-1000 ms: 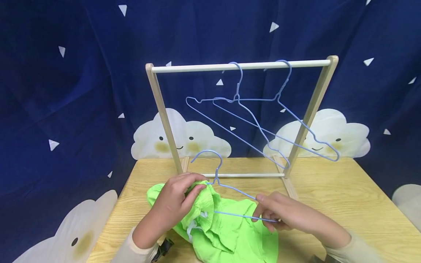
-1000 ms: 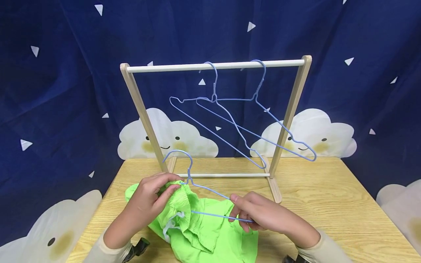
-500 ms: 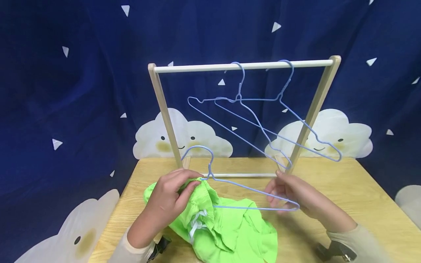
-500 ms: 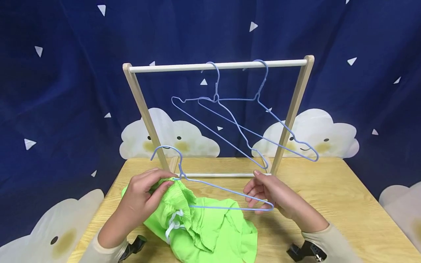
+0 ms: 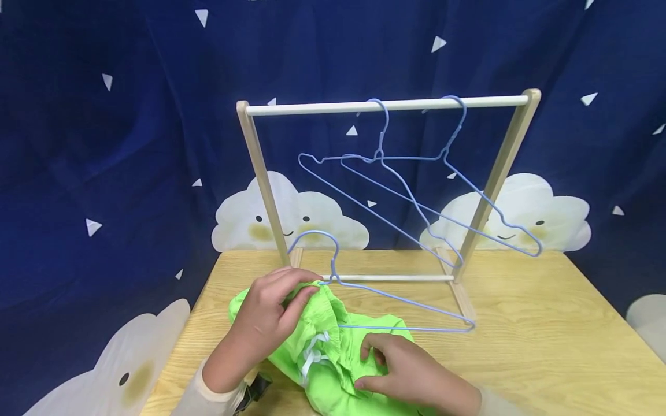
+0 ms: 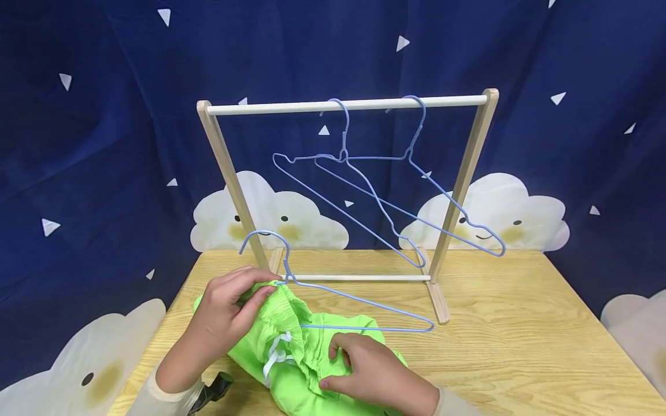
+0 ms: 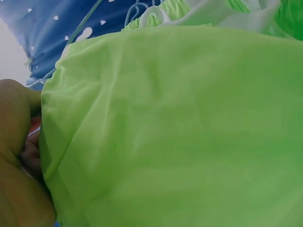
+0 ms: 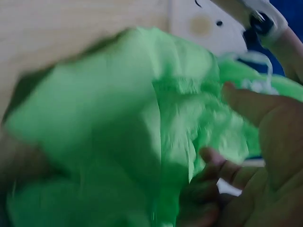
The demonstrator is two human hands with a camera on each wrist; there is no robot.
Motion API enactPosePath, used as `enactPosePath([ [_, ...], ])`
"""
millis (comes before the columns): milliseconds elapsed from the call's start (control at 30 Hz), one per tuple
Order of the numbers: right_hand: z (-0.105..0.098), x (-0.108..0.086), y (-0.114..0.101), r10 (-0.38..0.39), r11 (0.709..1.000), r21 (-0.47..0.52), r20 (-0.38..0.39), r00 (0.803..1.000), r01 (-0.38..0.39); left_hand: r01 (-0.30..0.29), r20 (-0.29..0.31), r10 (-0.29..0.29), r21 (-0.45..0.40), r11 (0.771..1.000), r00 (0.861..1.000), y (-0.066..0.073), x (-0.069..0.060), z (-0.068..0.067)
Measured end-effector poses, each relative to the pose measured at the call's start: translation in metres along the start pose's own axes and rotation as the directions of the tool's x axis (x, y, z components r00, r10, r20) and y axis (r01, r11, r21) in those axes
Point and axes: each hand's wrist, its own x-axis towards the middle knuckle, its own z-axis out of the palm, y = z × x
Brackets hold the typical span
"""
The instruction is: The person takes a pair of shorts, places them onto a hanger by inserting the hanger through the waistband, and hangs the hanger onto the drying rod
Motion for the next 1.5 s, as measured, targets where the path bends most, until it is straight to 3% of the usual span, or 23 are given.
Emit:
enactPosePath([
  [133, 0.015, 0.004, -0.009, 0.036, 0.989, -0.141, -0.050, 0.998, -0.042, -0.017, -0.010, 0.017, -0.008, 1.000, 1.000, -0.001, 0.000, 0.000],
  [367, 0.026, 0.002, -0.008, 0.071, 0.969, -0.231, -0.098, 0.993, -0.092, -0.031, -0.023, 0.031, -0.017, 0.999, 0.999, -0.003, 0.001, -0.001],
  [700, 0.000, -0.005, 0.007, 0.223, 0.929, -0.253, -0.200, 0.954, -0.270, -0.012, -0.045, 0.012, -0.004, 1.000, 0.999, -0.010, -0.001, -0.010],
  [967, -0.041, -0.015, 0.026, 0.340, 0.917, -0.131, -0.232, 0.912, -0.375, 0.008, -0.047, -0.008, 0.006, 1.000, 0.999, -0.018, -0.002, -0.012],
  [1233, -0.090, -0.027, 0.040, 0.344, 0.939, 0.080, -0.205, 0.916, -0.335, 0.015, -0.048, -0.014, 0.021, 1.000, 0.999, -0.029, -0.004, -0.015],
  [1500, -0.129, -0.044, 0.049, 0.326, 0.903, 0.336, -0.127, 0.937, -0.269, 0.001, -0.035, -0.001, 0.006, 1.000, 0.999, -0.037, -0.005, -0.013],
])
